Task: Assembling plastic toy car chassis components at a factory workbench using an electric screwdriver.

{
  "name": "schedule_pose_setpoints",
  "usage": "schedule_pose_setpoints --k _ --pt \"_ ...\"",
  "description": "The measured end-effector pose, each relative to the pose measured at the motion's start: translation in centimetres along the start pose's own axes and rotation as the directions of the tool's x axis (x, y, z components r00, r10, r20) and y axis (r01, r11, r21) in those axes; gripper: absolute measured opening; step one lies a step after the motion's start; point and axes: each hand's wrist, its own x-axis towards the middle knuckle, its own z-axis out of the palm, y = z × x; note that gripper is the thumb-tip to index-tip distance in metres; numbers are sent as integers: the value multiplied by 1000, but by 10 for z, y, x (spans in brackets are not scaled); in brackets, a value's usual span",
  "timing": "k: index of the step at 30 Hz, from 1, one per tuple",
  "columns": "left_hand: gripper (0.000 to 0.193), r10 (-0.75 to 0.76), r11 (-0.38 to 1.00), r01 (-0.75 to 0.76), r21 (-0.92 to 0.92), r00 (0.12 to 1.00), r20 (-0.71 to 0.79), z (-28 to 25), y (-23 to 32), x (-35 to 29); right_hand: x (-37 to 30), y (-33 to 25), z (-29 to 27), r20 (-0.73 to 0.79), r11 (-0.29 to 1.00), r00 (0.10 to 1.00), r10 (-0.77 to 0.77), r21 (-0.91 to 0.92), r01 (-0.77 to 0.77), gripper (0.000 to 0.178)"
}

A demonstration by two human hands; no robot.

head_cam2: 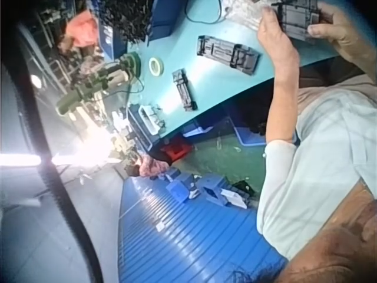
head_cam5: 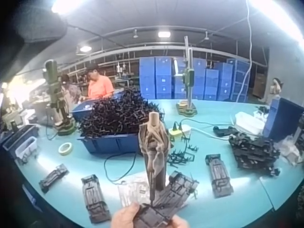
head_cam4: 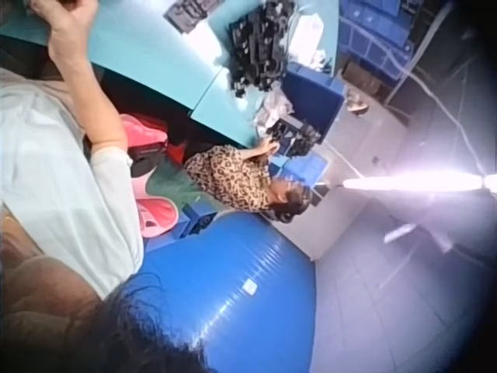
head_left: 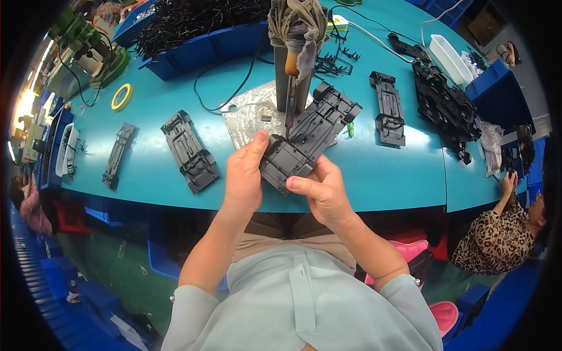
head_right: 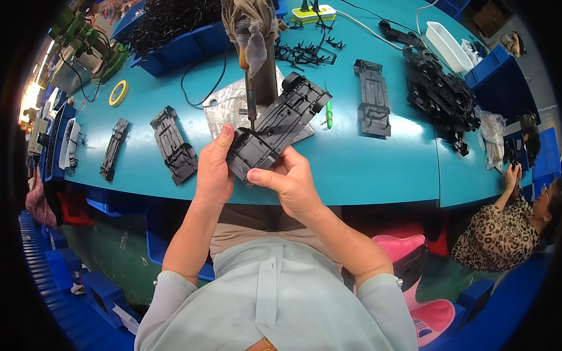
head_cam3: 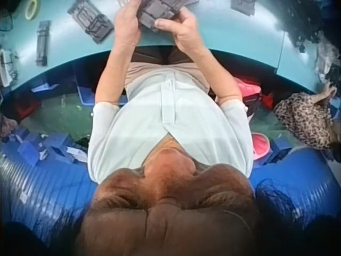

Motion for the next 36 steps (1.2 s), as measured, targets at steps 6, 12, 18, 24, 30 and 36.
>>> schedule_pose_setpoints --k 6,12,18,24,30,36 --pt "40 5 1000 -5 -3 1000 3 2 2 -1 0 2 1 -14 1000 1000 -22 -1 22 48" --pt "40 0 1000 0 3 1000 3 1 3 -1 0 1 3 -13 999 999 -38 -13 37 46" --pt "41 -13 1000 13 5 1000 11 0 3 0 1 1 4 -19 999 999 -39 -23 39 43" --pt "42 -27 1000 27 -9 1000 14 -1 3 1 0 0 6 -15 998 999 -49 -35 48 43" --pt "42 -34 999 34 -21 999 -1 0 4 1 0 0 6 -23 997 998 -50 -54 48 44" --pt "46 -43 999 43 31 999 12 -5 3 1 0 0 8 -16 996 998 -65 -57 64 45"
